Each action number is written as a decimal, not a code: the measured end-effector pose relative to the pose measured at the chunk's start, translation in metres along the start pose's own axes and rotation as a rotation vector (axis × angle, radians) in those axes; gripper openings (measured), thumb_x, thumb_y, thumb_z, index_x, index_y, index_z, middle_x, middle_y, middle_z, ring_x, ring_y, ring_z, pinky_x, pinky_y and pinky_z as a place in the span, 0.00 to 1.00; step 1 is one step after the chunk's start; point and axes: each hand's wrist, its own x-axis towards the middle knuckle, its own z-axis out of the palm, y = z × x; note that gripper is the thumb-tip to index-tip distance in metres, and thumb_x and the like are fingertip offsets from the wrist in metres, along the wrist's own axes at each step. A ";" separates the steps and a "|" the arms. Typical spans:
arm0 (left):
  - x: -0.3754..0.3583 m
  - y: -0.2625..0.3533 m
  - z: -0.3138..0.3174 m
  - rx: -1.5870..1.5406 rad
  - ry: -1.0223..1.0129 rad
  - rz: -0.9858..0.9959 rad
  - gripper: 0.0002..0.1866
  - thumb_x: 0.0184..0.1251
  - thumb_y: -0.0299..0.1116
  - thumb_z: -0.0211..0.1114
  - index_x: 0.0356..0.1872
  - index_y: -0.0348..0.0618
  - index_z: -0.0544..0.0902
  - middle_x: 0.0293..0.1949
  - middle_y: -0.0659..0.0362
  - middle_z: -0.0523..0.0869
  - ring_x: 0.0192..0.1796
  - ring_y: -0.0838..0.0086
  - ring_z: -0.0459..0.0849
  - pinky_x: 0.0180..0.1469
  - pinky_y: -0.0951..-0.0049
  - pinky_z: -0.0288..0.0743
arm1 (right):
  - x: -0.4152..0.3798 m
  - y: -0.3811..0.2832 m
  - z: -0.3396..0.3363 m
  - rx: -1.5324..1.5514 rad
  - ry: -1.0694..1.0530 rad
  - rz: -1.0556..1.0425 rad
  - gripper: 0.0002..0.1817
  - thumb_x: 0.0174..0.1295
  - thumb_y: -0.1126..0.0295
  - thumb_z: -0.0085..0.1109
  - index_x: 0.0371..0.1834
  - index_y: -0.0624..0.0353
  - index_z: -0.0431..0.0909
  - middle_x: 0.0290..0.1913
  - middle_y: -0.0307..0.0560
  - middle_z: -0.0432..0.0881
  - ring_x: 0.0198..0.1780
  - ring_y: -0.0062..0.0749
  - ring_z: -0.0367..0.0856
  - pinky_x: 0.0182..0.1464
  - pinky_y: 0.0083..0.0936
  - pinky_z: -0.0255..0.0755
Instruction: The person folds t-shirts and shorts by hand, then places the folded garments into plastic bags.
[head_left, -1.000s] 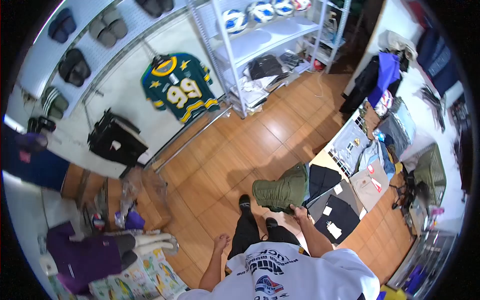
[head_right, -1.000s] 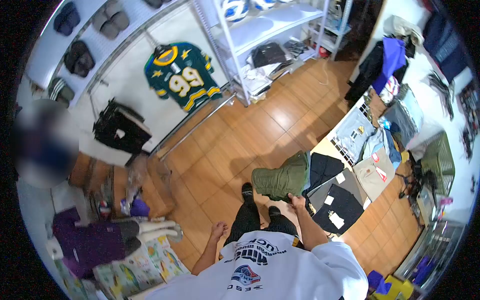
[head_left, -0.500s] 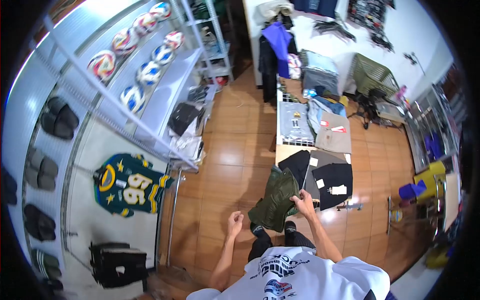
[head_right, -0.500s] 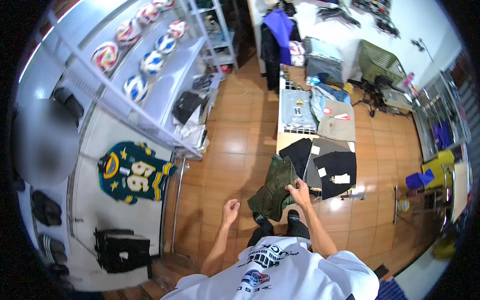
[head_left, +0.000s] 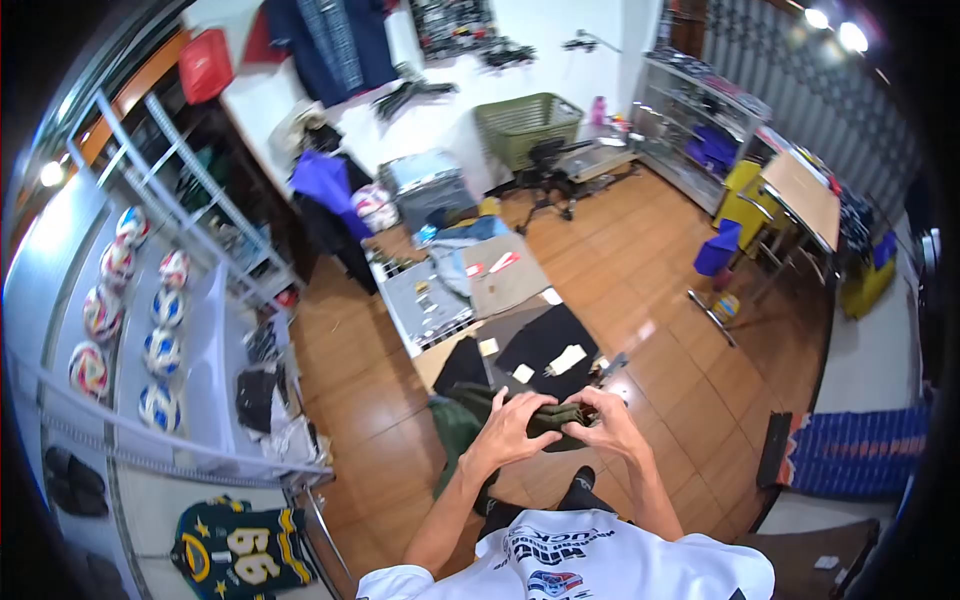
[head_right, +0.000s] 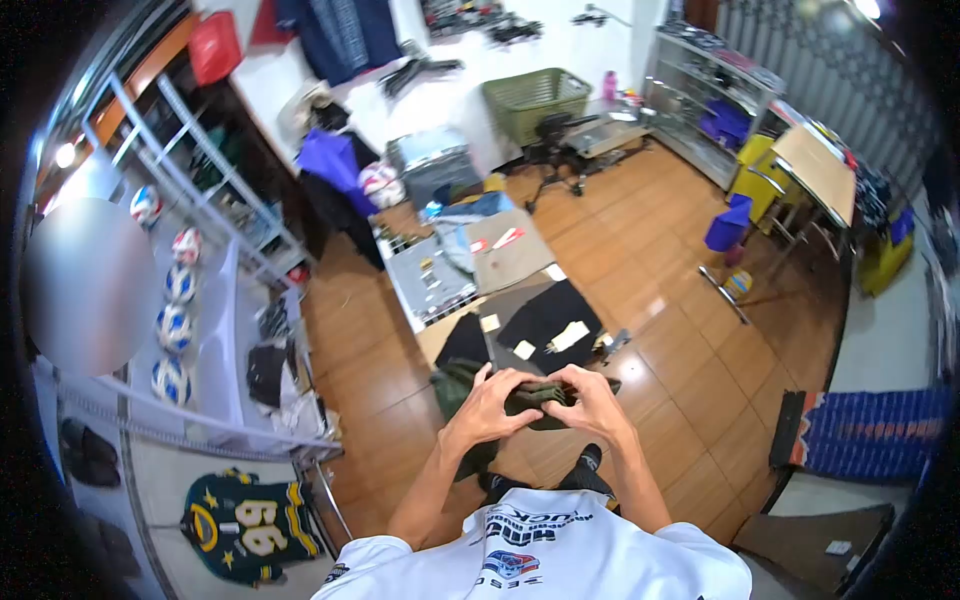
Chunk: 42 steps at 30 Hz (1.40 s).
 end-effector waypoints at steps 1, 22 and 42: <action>0.016 0.002 0.015 -0.094 -0.110 -0.011 0.27 0.57 0.41 0.78 0.57 0.44 0.82 0.52 0.50 0.83 0.62 0.56 0.79 0.72 0.52 0.62 | -0.007 0.010 -0.017 -0.009 0.035 0.008 0.18 0.51 0.73 0.74 0.45 0.65 0.84 0.35 0.47 0.86 0.36 0.30 0.85 0.42 0.27 0.80; 0.302 0.146 0.189 -0.838 -0.411 0.137 0.08 0.68 0.26 0.70 0.44 0.39 0.80 0.36 0.66 0.84 0.40 0.84 0.77 0.44 0.79 0.73 | -0.181 0.240 -0.289 0.921 0.853 0.168 0.40 0.59 0.69 0.71 0.74 0.68 0.63 0.64 0.52 0.78 0.65 0.36 0.77 0.68 0.31 0.69; 0.596 0.225 0.331 -0.549 -0.613 0.769 0.11 0.66 0.30 0.70 0.47 0.41 0.84 0.47 0.53 0.81 0.58 0.55 0.77 0.65 0.57 0.65 | -0.052 0.200 -0.505 0.194 0.629 0.355 0.28 0.60 0.58 0.76 0.56 0.66 0.77 0.41 0.47 0.87 0.37 0.20 0.85 0.40 0.20 0.77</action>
